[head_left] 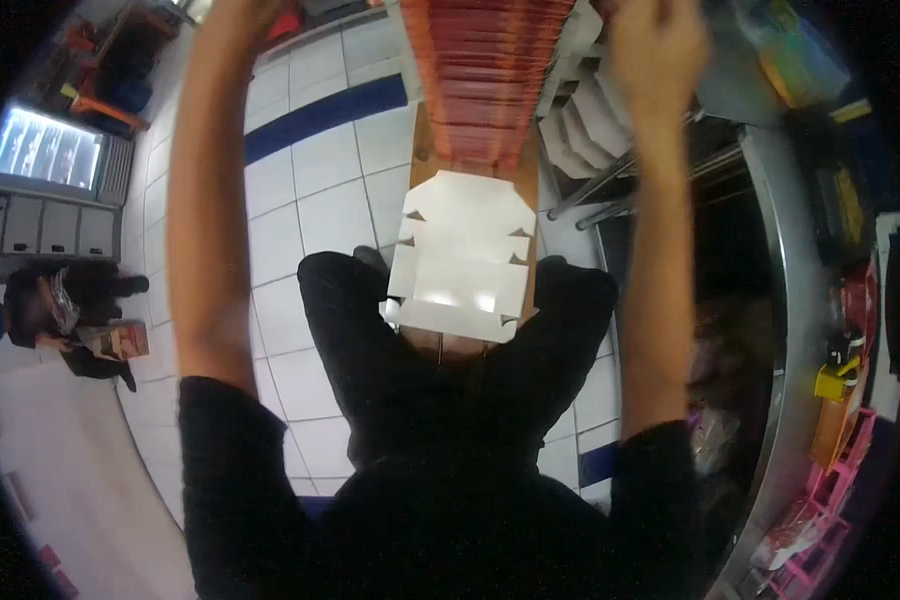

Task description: The person assembles several cardboard food boxes by taking flat templates from a stack and folding them into a three-dimensional shape by hand.

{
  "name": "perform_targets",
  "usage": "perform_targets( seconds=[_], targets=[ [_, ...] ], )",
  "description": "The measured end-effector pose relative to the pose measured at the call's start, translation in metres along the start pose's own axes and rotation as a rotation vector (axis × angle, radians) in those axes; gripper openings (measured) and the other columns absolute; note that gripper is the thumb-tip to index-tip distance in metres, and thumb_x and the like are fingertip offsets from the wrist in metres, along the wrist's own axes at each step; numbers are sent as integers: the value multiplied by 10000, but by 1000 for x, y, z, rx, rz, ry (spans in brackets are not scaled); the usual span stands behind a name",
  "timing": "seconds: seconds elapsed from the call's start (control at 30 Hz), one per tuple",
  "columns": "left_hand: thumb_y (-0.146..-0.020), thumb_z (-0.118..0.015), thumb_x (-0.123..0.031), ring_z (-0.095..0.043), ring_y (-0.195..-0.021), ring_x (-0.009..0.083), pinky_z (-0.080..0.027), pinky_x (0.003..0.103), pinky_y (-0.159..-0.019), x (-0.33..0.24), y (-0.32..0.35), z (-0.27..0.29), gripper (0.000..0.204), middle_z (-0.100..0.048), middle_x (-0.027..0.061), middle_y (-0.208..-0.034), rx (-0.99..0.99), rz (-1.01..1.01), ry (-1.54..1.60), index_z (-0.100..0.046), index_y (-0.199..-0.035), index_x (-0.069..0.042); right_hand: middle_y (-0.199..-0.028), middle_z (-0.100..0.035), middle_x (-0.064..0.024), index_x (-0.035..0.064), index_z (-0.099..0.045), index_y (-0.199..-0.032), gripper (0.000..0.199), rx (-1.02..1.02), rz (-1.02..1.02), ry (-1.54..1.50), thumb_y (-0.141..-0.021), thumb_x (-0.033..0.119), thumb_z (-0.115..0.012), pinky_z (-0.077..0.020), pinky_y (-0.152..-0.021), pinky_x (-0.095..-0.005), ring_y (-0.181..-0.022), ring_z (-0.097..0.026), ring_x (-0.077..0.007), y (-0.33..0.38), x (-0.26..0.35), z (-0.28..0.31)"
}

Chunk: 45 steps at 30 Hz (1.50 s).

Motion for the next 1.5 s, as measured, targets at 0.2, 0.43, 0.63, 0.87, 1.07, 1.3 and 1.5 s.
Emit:
perform_targets(
  seconds=[0.2, 0.43, 0.63, 0.87, 1.07, 1.3, 1.5],
  targets=[
    [-950, -638, -53, -686, -787, 135, -552, 290, -752, -84, 229, -47, 167, -728, 95, -898, -5, 766, 583, -670, -1092, 28, -1110, -655, -267, -35, -596, -1161, 672, 684, -570, 393, -881, 568, -694, -561, -837, -516, -972, -698, -418, 326, -173, -200],
    [-896, -669, -57, -726, -817, 293, -569, 372, -769, -148, 467, -76, 313, -731, 177, -914, 432, 1171, 547, -631, -1196, 21, -1088, -604, -257, -72, -523, -1170, 902, 675, -689, 499, -721, 654, -813, -579, -798, -497, -976, -694, -433, 416, -197, -244],
    [-864, -734, -198, -650, -982, 380, -514, 491, -916, -176, 520, -80, 384, -681, 191, -1022, 749, 971, 202, -650, -1172, 14, -900, -697, -196, 10, -675, -945, 386, 739, -563, 259, -930, 394, -637, -567, -781, -485, -847, -712, -373, 441, -243, -247],
    [-917, -703, -221, -639, -1057, 427, -505, 517, -913, -201, 508, -91, 318, -684, 229, -1048, 975, 720, 94, -679, -1114, 29, -666, -559, -24, -17, -632, -846, 370, 501, -1149, -592, -1078, 256, -537, -469, -591, -300, -647, -563, -95, 476, -269, -224],
    [-932, -644, -129, -675, -774, 446, -551, 522, -695, -230, 497, -117, 132, -681, 241, -880, 848, 850, 400, -650, -916, 2, -666, -584, -154, -18, -620, -877, 307, 565, -781, -261, -1036, 241, -577, -476, -609, -409, -602, -584, -259, 448, -243, -205],
    [-932, -633, -87, -658, -715, 466, -530, 514, -633, -208, 474, -150, 165, -649, 276, -780, 762, 909, 368, -621, -803, 16, -667, -526, -233, -37, -594, -865, 296, 419, -415, -152, -1025, 211, -578, -426, -566, -443, -563, -532, -236, 423, -174, -178],
    [-999, -572, -103, -684, -630, 398, -540, 452, -607, -190, 503, -152, 236, -665, 251, -724, 650, 939, 560, -648, -841, 54, -830, -681, -232, -33, -642, -995, 208, 486, -621, -369, -967, 172, -631, -535, -698, -454, -770, -710, -362, 446, -178, -189]
  ],
)
Point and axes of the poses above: each hand's wrist, its own y-axis away from the middle knuckle, its own z-axis out of the back of the hand, x = y × z, the point moved 9 cm from there along -y, towards the middle knuckle
